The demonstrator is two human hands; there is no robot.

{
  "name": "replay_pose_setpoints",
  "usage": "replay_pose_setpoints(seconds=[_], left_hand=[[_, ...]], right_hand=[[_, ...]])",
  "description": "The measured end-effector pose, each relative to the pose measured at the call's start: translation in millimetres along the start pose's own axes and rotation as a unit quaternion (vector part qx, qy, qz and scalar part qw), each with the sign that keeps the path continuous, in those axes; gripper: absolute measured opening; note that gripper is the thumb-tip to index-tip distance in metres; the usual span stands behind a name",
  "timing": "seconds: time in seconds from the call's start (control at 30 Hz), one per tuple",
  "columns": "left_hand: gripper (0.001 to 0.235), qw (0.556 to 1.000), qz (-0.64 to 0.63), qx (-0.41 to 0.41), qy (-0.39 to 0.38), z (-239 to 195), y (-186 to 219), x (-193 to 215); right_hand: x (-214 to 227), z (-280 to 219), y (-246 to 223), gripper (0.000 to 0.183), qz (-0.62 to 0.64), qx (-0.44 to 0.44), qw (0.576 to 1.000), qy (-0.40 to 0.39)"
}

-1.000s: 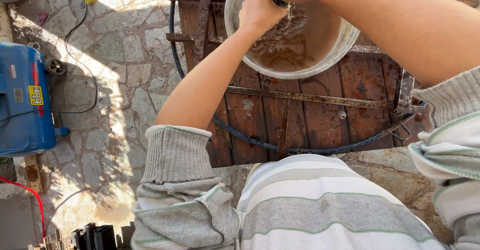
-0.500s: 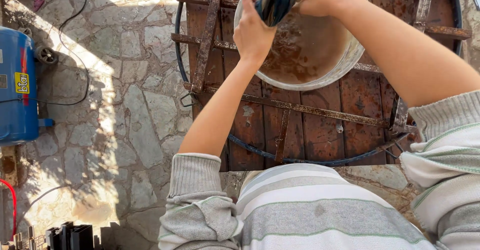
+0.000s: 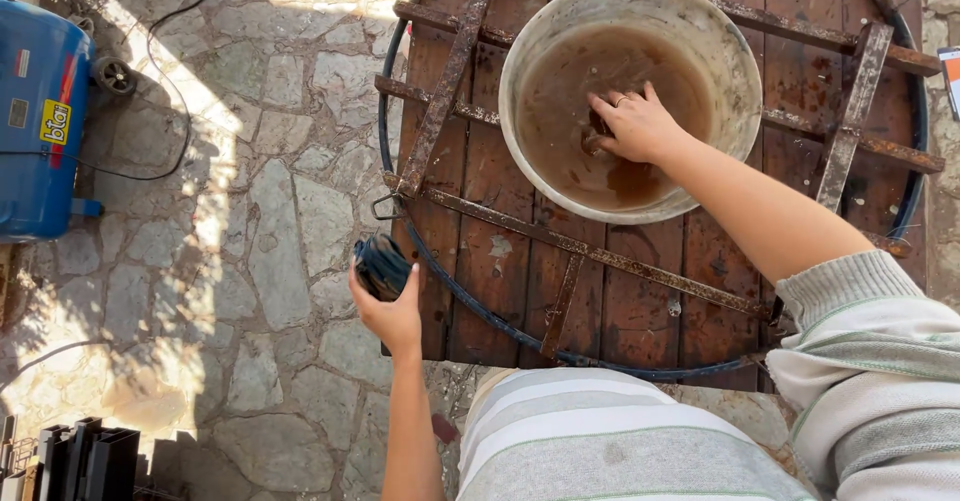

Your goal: Sanding and cleaning a circular metal frame using a wet cloth and a sanding block

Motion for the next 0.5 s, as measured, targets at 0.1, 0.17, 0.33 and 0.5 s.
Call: replay_pose_setpoints(seconds=[0.1, 0.17, 0.33, 0.5], left_hand=[[0.096, 0.998, 0.047, 0.02, 0.047, -17, -59, 16], [0.097, 0.997, 0.052, 0.01, 0.059, -25, -78, 17], [0.096, 0.993, 0.089, -0.048, 0.065, -31, -86, -9], [0.105, 0.95, 0.248, -0.128, 0.138, -40, -83, -29]], right_hand=[[-21, 2, 29, 0.046, -0.059, 0.052, 0.994, 0.075], [0, -7, 27, 0.053, -0.032, 0.034, 0.995, 0.086], [-23, -12, 41, 0.09, -0.018, -0.043, 0.999, 0.015], [-44, -17, 35, 0.071, -0.046, 0.001, 0.999, 0.018]])
Point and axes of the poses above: each hand's wrist, its own z-axis towards the middle knuckle, its own x-axis out of the back of the hand, y = z × x, the point moved 1 cm from there along z, towards the middle knuckle, and after that the axes turned 3 degrees about y, right-handed, at the moved point
